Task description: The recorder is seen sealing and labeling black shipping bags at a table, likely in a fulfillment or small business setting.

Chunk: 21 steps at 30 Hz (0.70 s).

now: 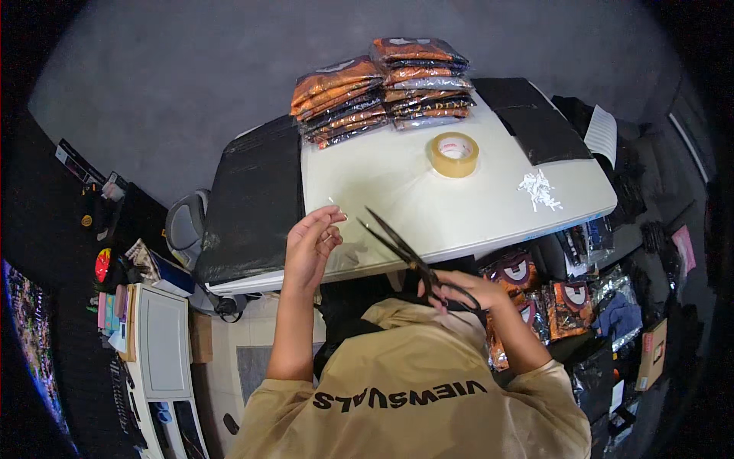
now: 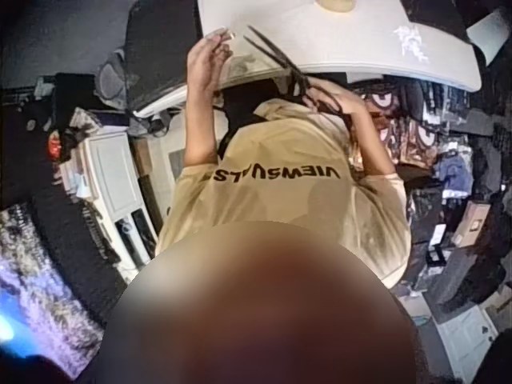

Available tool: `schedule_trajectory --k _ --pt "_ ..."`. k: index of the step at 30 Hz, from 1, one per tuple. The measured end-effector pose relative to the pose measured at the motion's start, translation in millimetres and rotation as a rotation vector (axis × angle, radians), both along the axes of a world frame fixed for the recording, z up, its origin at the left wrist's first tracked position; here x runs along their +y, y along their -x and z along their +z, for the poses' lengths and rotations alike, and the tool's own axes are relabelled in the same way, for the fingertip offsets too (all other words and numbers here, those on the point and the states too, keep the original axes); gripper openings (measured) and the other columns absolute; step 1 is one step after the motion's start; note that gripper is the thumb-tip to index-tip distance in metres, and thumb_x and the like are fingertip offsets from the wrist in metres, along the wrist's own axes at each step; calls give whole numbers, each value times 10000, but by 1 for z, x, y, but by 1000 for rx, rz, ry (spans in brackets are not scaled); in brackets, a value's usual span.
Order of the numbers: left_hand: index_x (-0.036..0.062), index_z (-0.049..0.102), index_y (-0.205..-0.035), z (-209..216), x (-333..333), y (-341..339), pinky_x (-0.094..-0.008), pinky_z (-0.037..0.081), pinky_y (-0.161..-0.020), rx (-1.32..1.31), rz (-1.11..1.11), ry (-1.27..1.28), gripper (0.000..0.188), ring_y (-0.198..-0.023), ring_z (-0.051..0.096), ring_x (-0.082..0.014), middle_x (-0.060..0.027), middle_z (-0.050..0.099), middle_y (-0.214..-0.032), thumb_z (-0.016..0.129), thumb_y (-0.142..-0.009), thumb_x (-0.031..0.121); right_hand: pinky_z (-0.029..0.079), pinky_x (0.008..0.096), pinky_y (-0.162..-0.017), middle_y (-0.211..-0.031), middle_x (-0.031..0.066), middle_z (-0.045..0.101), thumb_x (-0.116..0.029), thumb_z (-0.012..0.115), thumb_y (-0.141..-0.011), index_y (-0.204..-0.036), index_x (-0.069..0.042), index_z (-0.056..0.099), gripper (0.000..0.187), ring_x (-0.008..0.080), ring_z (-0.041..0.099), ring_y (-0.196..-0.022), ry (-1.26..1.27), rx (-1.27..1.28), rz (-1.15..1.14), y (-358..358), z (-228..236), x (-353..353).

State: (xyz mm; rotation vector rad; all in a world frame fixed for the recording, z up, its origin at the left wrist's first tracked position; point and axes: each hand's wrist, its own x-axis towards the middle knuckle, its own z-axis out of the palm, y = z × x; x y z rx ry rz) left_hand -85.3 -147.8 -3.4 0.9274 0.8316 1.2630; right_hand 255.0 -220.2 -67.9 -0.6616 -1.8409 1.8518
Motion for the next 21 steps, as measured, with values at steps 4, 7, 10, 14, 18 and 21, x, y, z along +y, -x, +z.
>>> schedule_trajectory --k 4,7,10,14,18,21 --pt "-64 661 -1321 3 2 -1 -329 560 -851 -8 -40 -18 354 -885 658 -139 -155 750 -1170 630 -1065 180 530 288 -764 -893 22 606 -412 461 -1156 -1346 -32 571 439 119 627 -835 193 66 -9 18 -10 -4" --pt "-76 651 -1334 4 -4 -2 -332 562 -850 4 -39 -33 384 -889 661 -137 -175 746 -1204 633 -1065 197 486 283 -767 -913 39 584 -556 476 -1133 -1358 -63 528 545 133 588 -840 236 144 -12 42 -20 5" --pt "-78 653 -1332 3 -8 -4 -335 561 -852 -6 -36 -28 384 -890 661 -139 -181 744 -1216 625 -1066 198 482 281 -758 -914 37 587 -615 486 -1105 -1366 -65 521 610 133 590 -842 231 257 -36 64 -27 11" --pt "-81 653 -1335 2 -8 0 -339 561 -849 7 -51 -41 385 -887 660 -144 -185 744 -1224 618 -1065 191 503 284 -722 -864 7 589 -565 402 -1152 -1307 -90 549 521 116 615 -786 236 239 -107 77 -31 19" --pt "-84 650 -1342 1 -7 3 -334 561 -842 10 -50 -37 387 -873 657 -140 -187 744 -1228 612 -1063 181 504 282 -715 -850 6 586 -556 414 -1152 -1299 -84 556 515 118 618 -775 236 282 -113 82 -35 23" --pt "-86 652 -1340 3 -10 3 -331 561 -838 16 -37 -24 384 -863 654 -136 -185 748 -1214 614 -1061 176 503 277 -707 -845 7 584 -554 419 -1152 -1295 -77 558 517 121 617 -767 230 295 -111 85 -36 24"
